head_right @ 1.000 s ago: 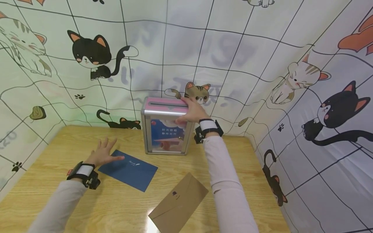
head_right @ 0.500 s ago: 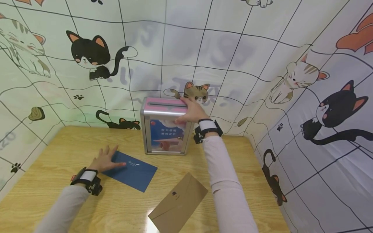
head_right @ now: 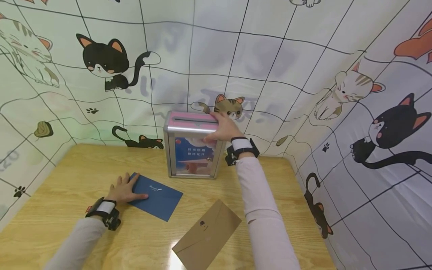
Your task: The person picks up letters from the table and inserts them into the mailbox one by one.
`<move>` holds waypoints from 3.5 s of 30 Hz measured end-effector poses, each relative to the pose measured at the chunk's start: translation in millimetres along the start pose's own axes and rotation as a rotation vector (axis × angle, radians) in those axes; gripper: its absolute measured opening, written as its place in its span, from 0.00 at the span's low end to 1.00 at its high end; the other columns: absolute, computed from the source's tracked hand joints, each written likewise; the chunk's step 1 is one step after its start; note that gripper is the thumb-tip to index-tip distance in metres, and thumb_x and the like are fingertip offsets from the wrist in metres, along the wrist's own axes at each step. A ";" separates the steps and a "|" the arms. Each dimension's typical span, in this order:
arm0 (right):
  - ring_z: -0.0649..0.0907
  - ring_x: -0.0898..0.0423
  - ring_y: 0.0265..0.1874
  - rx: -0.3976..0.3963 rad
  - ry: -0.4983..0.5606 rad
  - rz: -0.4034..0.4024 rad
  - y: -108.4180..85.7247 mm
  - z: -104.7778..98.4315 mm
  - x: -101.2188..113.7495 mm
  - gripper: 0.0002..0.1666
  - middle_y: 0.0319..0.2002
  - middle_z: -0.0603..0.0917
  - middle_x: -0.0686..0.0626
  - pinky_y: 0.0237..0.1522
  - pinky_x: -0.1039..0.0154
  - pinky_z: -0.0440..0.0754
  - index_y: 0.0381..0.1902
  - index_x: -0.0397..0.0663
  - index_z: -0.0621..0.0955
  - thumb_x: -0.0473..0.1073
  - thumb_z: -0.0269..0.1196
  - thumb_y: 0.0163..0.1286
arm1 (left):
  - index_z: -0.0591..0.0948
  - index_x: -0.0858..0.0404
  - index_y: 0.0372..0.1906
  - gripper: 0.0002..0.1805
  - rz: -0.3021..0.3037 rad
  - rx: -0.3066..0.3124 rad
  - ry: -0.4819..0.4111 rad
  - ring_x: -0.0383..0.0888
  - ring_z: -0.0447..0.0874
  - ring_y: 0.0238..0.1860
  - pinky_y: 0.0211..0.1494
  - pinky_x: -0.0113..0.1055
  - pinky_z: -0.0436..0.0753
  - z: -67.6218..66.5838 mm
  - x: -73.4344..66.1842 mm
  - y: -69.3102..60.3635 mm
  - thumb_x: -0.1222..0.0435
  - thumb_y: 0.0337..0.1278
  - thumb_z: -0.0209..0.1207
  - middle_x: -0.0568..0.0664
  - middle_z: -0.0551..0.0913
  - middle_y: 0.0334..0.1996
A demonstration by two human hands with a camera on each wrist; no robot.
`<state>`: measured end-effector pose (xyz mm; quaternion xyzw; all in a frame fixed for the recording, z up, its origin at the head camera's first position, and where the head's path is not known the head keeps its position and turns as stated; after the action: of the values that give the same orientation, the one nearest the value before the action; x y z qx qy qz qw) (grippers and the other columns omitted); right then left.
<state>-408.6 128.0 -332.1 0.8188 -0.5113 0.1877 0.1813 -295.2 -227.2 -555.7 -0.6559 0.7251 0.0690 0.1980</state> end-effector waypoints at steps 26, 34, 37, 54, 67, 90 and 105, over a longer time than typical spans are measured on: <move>0.68 0.49 0.50 -0.002 0.001 -0.001 -0.6 0.5 1.1 0.63 0.59 0.62 0.45 0.50 0.50 0.71 0.69 0.55 0.57 0.55 0.73 0.35 | 0.57 0.70 0.66 0.60 0.026 -0.099 -0.016 0.73 0.52 0.61 0.54 0.67 0.61 -2.9 9.8 0.6 0.41 0.25 0.69 0.73 0.57 0.62; 0.68 0.48 0.51 -0.001 -0.012 0.010 -1.7 0.1 1.2 0.62 0.60 0.61 0.44 0.50 0.49 0.71 0.69 0.56 0.57 0.55 0.73 0.35 | 0.57 0.71 0.66 0.60 0.001 -0.113 -0.008 0.73 0.58 0.57 0.48 0.62 0.70 -4.7 13.4 3.4 0.45 0.23 0.70 0.75 0.59 0.60; 0.68 0.48 0.51 -0.001 -0.018 0.013 -1.9 0.3 1.3 0.62 0.61 0.60 0.44 0.50 0.49 0.71 0.69 0.56 0.57 0.55 0.73 0.35 | 0.57 0.71 0.66 0.60 -0.005 -0.110 -0.007 0.72 0.59 0.56 0.46 0.63 0.71 -5.6 11.8 2.9 0.46 0.23 0.70 0.74 0.60 0.60; 0.69 0.48 0.49 -0.004 0.001 0.009 -2.3 -0.1 2.6 0.62 0.59 0.62 0.44 0.49 0.50 0.71 0.69 0.56 0.57 0.55 0.74 0.35 | 0.54 0.68 0.67 0.69 -0.058 -0.076 -0.083 0.76 0.51 0.55 0.45 0.70 0.62 -4.2 22.4 3.7 0.40 0.10 0.73 0.74 0.50 0.61; 0.69 0.48 0.51 -0.006 -0.012 0.016 -1.8 1.0 4.6 0.63 0.62 0.60 0.44 0.50 0.50 0.71 0.69 0.56 0.57 0.55 0.74 0.35 | 0.53 0.67 0.67 0.73 -0.081 -0.074 -0.146 0.75 0.55 0.47 0.39 0.63 0.69 -5.7 25.4 -0.3 0.41 0.04 0.75 0.76 0.50 0.59; 0.69 0.48 0.50 -0.005 -0.009 0.024 -2.7 0.4 1.2 0.63 0.61 0.60 0.44 0.50 0.49 0.71 0.69 0.57 0.57 0.56 0.74 0.34 | 0.52 0.68 0.67 0.76 -0.189 -0.031 -0.101 0.74 0.64 0.47 0.40 0.62 0.72 -11.5 30.6 -1.6 0.36 0.00 0.72 0.75 0.59 0.52; 0.68 0.49 0.50 -0.004 -0.009 0.018 -2.0 2.6 1.4 0.64 0.59 0.62 0.45 0.50 0.51 0.71 0.69 0.56 0.57 0.56 0.74 0.34 | 0.63 0.75 0.53 0.33 0.033 -0.087 -0.220 0.68 0.74 0.43 0.38 0.53 0.76 -24.0 51.9 -5.3 0.61 0.46 0.65 0.78 0.72 0.47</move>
<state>-405.9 126.5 -333.9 0.8146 -0.5200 0.1845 0.1789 -297.9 -284.5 -552.6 -0.6405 0.7059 0.1752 0.2464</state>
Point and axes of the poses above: each hand's wrist, its own y-axis towards the middle knuckle, its own z-axis out of the palm, x = y × z, the point moved 3 cm from there along y, towards the middle knuckle
